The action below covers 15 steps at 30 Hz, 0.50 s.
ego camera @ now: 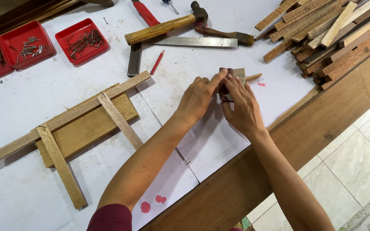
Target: Marking, sanding, and nailing wooden strips together to assemble a small frame.
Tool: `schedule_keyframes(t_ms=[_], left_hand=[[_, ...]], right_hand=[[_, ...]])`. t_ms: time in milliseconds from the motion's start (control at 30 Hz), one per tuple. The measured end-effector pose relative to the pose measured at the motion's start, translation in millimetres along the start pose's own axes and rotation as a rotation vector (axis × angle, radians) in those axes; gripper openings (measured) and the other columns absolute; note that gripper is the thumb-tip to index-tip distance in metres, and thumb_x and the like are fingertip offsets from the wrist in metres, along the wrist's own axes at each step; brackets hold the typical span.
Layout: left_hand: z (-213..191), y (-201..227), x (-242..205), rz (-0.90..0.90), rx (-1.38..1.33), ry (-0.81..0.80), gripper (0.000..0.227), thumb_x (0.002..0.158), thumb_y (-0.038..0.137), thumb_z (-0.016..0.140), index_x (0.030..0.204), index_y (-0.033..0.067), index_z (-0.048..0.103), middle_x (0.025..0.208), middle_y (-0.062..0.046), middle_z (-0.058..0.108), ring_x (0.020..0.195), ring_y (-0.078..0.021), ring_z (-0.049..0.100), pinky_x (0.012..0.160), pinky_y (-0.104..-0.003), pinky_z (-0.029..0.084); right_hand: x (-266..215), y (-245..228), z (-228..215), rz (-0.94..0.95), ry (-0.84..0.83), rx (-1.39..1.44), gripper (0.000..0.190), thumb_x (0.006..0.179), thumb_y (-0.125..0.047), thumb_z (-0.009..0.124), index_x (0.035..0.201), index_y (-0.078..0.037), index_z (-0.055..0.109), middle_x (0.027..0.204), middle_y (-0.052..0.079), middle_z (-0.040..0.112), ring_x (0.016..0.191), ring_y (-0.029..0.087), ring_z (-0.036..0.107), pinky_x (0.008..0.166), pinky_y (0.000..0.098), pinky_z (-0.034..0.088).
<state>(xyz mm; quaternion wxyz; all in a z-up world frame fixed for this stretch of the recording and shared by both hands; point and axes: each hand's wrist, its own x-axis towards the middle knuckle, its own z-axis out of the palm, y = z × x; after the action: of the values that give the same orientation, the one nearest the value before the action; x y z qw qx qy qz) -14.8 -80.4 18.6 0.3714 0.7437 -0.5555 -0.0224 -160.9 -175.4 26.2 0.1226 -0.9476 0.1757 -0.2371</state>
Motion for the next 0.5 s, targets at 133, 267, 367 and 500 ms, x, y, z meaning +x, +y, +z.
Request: schedule_keyframes(t_ms=[133,267,367,500], left_hand=[[11.2,-3.0,-2.4,0.051,0.071,0.003,0.059,0.094,0.003,0.063,0.146,0.0302,0.057,0.088,-0.006,0.065,0.082,-0.0217,0.061,0.080,-0.039,0.058],[28.2,-16.6,-2.6,0.044,0.137,-0.030,0.052,0.091,-0.003,0.066,0.136,0.0229,0.066,0.094,-0.002,0.066,0.085,-0.0201,0.056,0.077,-0.036,0.055],[36.6,-24.4,-4.5,0.048,0.156,-0.033,0.054,0.087,-0.009,0.066,0.134,0.0192,0.067,0.099,0.000,0.068,0.088,-0.0185,0.056,0.077,-0.034,0.055],[30.8,-24.6,-5.3,0.057,0.150,-0.066,0.057,0.084,-0.003,0.070,0.138,0.0147,0.063,0.107,-0.004,0.068,0.100,-0.0215,0.059,0.086,-0.038,0.053]], right_hand=[[-3.2,12.2,-0.3,0.230,-0.115,0.259,0.069,0.082,-0.003,0.070,0.144,-0.008,0.040,0.137,0.017,0.062,0.137,0.032,0.057,0.118,0.0451,0.049],[3.3,34.8,-3.7,0.034,0.062,0.197,0.080,0.069,0.005,0.078,0.137,-0.004,0.037,0.154,0.032,0.045,0.140,0.041,0.048,0.119,0.0493,0.044],[9.3,53.8,-8.7,0.044,0.031,0.041,0.080,0.068,0.004,0.081,0.138,-0.003,0.042,0.141,0.026,0.058,0.135,0.037,0.053,0.120,0.0546,0.036],[9.0,78.0,-1.0,0.120,-0.072,-0.084,0.020,0.103,-0.004,0.069,0.120,-0.013,0.068,0.127,0.005,0.074,0.122,0.021,0.069,0.128,0.0537,0.033]])
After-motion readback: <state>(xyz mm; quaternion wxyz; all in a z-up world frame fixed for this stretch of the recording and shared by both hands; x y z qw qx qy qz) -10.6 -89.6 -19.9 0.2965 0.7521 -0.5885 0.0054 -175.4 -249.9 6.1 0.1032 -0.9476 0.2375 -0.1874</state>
